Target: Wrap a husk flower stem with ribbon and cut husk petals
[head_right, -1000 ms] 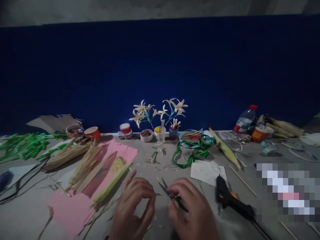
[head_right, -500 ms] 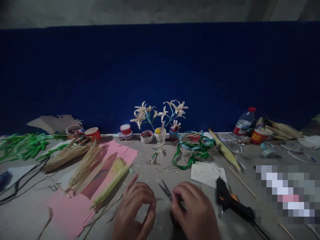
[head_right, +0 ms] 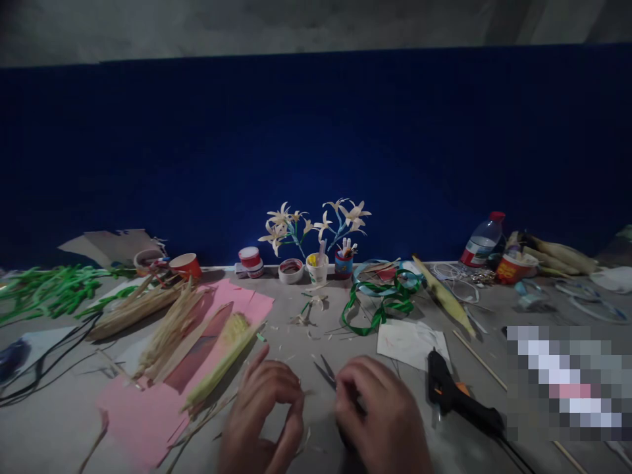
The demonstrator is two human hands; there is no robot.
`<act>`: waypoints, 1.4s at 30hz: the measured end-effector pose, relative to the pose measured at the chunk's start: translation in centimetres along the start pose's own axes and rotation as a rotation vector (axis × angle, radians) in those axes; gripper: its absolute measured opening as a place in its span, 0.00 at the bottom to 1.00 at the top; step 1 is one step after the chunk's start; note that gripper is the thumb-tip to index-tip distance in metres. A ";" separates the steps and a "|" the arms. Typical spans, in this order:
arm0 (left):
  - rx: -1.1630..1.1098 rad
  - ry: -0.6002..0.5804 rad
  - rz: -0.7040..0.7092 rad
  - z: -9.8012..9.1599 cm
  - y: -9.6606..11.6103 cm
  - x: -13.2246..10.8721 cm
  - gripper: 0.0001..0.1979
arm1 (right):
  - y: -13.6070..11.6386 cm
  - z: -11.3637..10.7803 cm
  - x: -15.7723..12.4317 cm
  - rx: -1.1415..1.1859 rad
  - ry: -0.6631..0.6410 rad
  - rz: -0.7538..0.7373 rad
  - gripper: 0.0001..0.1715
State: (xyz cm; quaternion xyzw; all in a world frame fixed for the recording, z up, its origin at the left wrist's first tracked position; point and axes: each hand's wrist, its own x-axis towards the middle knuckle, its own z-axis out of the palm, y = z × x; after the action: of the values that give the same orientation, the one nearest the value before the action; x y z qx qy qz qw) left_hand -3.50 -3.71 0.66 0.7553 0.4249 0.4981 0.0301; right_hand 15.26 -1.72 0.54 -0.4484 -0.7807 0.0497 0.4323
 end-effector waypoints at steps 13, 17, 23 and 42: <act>-0.054 0.051 -0.013 0.8 0.4 -0.1 0.10 | -1.3 0.2 -0.4 0.084 -0.078 -0.028 0.09; -0.081 0.069 -0.084 0.5 0.2 -0.1 0.09 | 1.0 -0.7 -0.7 -0.051 0.038 0.010 0.08; -0.386 -0.178 -0.428 0.1 -0.1 0.0 0.09 | 0.4 -1.3 -0.3 0.012 -0.062 -0.251 0.18; -0.732 -0.313 -0.421 0.5 -0.3 0.1 0.07 | -0.3 0.5 -1.0 1.080 -0.365 0.702 0.17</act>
State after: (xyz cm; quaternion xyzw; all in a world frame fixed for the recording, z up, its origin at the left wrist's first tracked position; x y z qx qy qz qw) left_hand -3.29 -3.28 0.33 0.6584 0.3553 0.4783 0.4599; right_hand 14.93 -2.49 -0.25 -0.3810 -0.5146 0.6463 0.4152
